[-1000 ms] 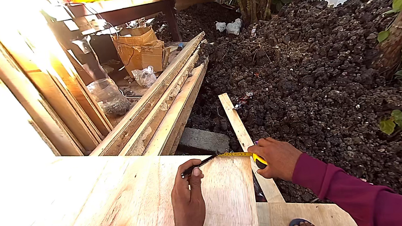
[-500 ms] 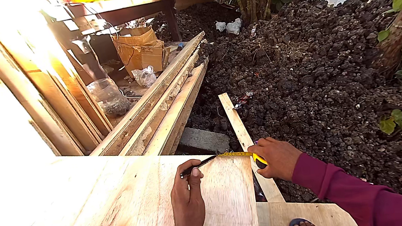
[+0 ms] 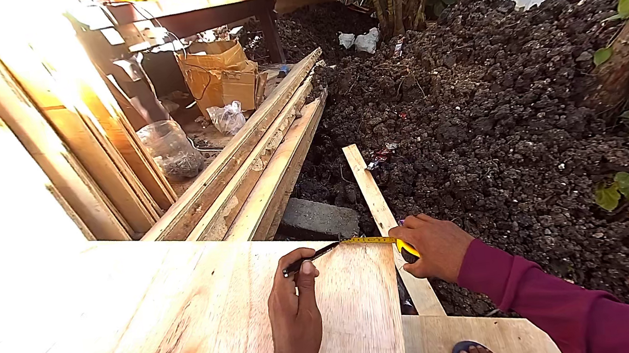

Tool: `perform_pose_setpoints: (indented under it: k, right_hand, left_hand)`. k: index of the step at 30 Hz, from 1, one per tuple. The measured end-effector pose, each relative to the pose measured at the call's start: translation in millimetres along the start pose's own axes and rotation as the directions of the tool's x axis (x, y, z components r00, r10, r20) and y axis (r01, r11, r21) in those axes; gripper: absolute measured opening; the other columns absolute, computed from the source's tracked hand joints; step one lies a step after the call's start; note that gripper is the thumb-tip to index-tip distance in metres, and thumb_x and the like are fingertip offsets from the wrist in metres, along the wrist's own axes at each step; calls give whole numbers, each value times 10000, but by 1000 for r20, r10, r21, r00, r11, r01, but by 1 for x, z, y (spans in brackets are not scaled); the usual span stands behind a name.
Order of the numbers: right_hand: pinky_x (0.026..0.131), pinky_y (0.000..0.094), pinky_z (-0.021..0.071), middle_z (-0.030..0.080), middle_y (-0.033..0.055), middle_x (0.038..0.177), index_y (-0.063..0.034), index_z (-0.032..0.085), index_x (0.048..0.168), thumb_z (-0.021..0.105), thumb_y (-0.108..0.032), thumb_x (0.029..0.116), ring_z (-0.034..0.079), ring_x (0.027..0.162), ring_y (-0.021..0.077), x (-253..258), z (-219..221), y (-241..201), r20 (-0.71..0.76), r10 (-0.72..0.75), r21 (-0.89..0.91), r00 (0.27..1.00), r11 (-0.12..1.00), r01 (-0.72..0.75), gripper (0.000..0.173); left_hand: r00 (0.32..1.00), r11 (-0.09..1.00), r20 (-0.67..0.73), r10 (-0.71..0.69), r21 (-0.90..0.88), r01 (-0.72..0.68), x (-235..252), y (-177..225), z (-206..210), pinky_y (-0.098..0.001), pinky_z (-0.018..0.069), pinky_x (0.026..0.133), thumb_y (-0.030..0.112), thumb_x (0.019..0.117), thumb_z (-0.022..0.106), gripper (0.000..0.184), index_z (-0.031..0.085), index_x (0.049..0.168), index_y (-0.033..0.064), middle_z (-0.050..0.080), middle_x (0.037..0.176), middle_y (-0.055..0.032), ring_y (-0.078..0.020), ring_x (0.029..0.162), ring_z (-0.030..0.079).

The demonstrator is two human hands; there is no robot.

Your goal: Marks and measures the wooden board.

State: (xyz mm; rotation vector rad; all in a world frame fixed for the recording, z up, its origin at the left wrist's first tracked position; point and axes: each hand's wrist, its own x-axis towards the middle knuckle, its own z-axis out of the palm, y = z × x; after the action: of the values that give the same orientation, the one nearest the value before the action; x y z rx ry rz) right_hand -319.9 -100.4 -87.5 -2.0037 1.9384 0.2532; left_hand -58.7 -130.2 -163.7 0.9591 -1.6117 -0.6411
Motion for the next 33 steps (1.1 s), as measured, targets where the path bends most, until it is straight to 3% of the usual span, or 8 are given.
perform_pose_setpoints:
  k: [33]
  right_hand:
    - [920,482,541,601,106,1317,-237,570,1447,748,-391,900,580,1223,315,1,2,0,-11,-2,-9,1000,1000,2,595]
  left_hand:
    - [1000,1000,1,4,29,-4,-1,2,-1,-227,546,660,350,1079,416,343,630,1175,100,668,876,46,-86,770,648]
